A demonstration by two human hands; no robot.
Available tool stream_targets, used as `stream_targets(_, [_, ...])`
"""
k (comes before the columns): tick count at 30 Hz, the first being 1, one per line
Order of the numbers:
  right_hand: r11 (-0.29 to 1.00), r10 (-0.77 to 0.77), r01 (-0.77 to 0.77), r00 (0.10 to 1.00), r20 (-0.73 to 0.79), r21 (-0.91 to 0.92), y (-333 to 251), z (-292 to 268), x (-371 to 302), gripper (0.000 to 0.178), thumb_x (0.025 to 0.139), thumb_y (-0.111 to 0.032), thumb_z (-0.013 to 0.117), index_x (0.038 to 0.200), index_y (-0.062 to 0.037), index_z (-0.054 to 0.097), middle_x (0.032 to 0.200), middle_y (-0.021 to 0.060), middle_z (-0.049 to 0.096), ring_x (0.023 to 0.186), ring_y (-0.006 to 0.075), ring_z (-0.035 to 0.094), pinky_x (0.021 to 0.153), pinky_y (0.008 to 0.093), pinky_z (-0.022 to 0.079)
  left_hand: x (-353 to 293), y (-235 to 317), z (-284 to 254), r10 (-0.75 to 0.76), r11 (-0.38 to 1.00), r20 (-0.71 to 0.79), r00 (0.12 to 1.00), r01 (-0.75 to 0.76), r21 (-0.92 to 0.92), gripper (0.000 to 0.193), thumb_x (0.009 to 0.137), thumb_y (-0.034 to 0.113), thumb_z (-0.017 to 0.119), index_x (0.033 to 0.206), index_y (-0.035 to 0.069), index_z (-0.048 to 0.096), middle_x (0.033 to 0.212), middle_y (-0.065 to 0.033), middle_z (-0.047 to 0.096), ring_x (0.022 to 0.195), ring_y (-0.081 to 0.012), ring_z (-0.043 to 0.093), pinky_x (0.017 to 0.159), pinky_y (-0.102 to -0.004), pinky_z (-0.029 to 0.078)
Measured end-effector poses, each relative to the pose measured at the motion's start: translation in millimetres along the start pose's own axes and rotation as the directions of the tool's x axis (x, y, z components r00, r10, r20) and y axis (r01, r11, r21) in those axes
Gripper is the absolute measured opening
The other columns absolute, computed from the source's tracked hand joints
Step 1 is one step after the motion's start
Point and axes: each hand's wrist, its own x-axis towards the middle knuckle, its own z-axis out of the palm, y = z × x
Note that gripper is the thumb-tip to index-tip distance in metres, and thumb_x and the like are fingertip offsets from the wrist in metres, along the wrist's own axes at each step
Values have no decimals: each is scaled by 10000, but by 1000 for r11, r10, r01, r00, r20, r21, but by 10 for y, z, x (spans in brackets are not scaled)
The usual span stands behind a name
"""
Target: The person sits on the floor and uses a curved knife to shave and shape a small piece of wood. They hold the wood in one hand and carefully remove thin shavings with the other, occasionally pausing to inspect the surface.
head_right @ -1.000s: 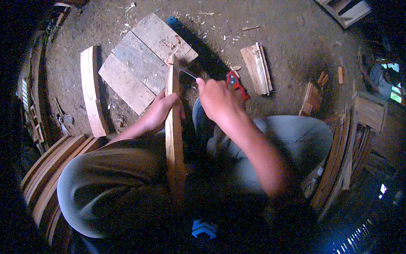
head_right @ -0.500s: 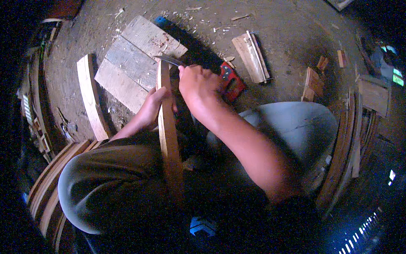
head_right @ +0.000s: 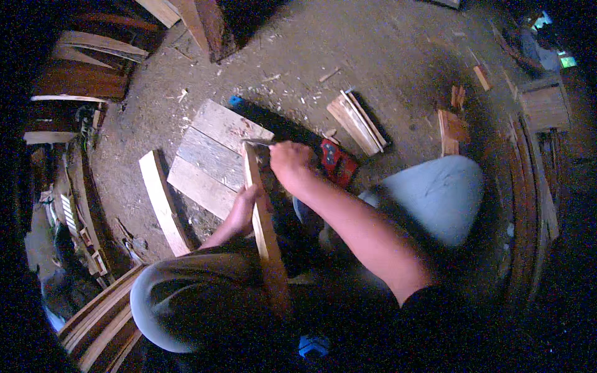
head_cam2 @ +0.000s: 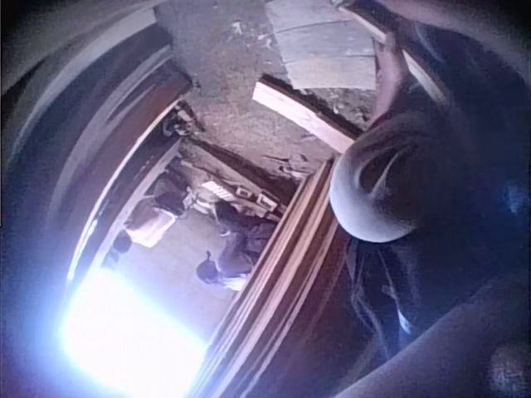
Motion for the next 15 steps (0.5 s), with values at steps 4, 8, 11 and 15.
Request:
stream_targets(4, [995, -7, -12, 983, 183, 101, 27, -368, -192, 522, 984, -424, 356, 871, -40, 691, 898, 214, 675, 868, 401, 657, 744, 502, 526, -160, 157, -1, 11, 1000, -11, 1000, -11, -4, 186, 867, 176, 453, 954, 13, 438, 691, -126, 552, 550, -236, 583, 506, -372, 495])
stream_targets(8, [994, 2, -27, 969, 246, 102, 58, -486, -342, 536, 988, -428, 331, 905, -12, 657, 951, 268, 637, 948, 461, 596, 830, 533, 470, -93, 79, -148, 20, 998, 34, 999, -22, 60, 220, 863, 169, 472, 982, -11, 433, 705, -124, 565, 570, -232, 602, 520, -355, 513])
stream_targets(11, [998, -7, -12, 942, 336, 54, 5, -630, -414, 543, 992, -423, 317, 915, 3, 645, 958, 281, 627, 966, 464, 583, 842, 536, 458, -143, 196, -14, -36, 999, 20, 999, 35, 30, 235, 868, 163, 475, 1001, -27, 436, 706, -122, 572, 573, -224, 609, 544, -336, 515])
stream_targets(15, [999, -24, 15, 942, 336, 28, -24, -550, -355, 557, 996, -420, 302, 911, 11, 644, 959, 290, 623, 956, 471, 583, 839, 545, 454, -145, 225, -67, -18, 999, 51, 999, 15, 49, 272, 864, 157, 485, 1045, -39, 430, 715, -124, 580, 580, -219, 616, 554, -331, 518])
